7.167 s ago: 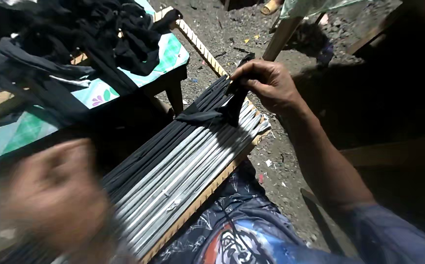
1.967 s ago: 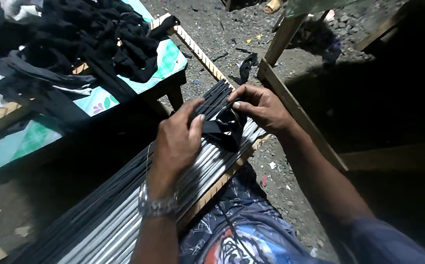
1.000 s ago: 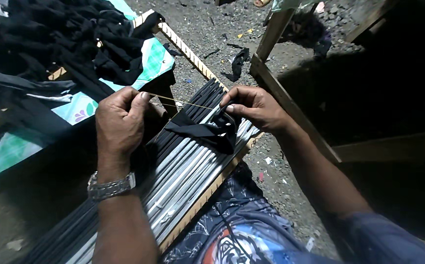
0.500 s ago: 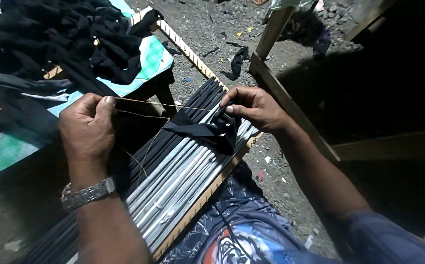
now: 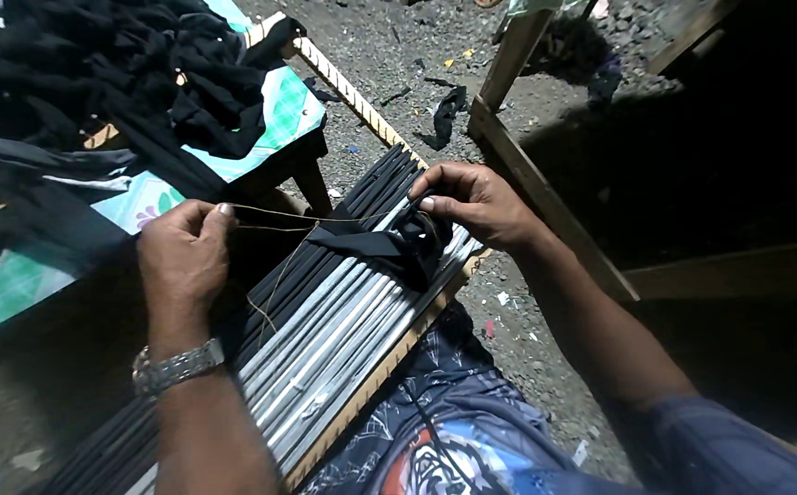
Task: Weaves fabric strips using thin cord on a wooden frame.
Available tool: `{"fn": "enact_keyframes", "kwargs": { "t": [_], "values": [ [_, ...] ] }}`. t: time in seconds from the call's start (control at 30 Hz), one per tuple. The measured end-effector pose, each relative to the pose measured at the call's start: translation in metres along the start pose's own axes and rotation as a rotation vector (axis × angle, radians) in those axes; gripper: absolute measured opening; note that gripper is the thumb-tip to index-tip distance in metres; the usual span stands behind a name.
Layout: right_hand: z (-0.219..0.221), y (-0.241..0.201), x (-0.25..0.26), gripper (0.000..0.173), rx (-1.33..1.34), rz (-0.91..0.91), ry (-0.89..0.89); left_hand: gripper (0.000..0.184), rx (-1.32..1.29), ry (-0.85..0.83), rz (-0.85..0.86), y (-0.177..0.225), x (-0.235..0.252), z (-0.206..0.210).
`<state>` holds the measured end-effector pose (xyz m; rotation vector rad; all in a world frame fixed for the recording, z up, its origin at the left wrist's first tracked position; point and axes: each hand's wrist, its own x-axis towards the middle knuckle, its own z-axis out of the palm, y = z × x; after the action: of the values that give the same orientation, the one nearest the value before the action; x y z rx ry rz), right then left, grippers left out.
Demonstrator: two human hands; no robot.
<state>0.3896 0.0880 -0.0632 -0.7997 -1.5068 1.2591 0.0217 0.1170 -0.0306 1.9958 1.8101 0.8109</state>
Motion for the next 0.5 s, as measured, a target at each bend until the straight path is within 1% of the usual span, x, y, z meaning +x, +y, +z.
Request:
{"fn": "enact_keyframes", "kwargs": {
  "t": [0.03, 0.07, 0.13, 0.17, 0.2, 0.27, 0.33, 0.43, 0.5],
  "values": [
    [0.002, -0.001, 0.0, 0.02, -0.005, 0.021, 0.032, 0.026, 0.034, -0.014, -0.026, 0.005, 0.0, 0.003],
    [0.003, -0.001, 0.0, 0.021, -0.003, 0.043, 0.067, 0.027, 0.068, -0.011, -0.044, 0.01, 0.0, 0.007],
    [0.004, 0.001, 0.001, 0.022, 0.018, 0.082, 0.129, 0.039, 0.108, 0.027, -0.047, 0.028, -0.002, 0.015],
    [0.004, 0.003, 0.002, 0.022, 0.035, 0.091, 0.158, 0.042, 0.103, 0.06, -0.033, 0.039, -0.007, 0.018],
    [0.004, 0.003, 0.003, 0.022, 0.053, 0.102, 0.185, 0.039, 0.077, 0.094, -0.005, 0.05, -0.013, 0.021],
    [0.004, 0.002, 0.005, 0.021, 0.064, 0.115, 0.225, 0.027, -0.041, 0.117, 0.054, 0.07, -0.029, 0.027],
    [0.005, 0.001, 0.007, 0.021, 0.052, 0.105, 0.258, 0.018, -0.191, 0.073, 0.09, 0.086, -0.044, 0.034],
    [0.006, 0.002, 0.01, 0.022, 0.054, 0.092, 0.289, 0.013, -0.385, -0.04, 0.118, 0.103, -0.063, 0.054],
    [0.008, 0.001, 0.011, 0.022, 0.058, 0.097, 0.31, 0.01, -0.462, -0.11, 0.114, 0.11, -0.073, 0.071]
  ]
}}
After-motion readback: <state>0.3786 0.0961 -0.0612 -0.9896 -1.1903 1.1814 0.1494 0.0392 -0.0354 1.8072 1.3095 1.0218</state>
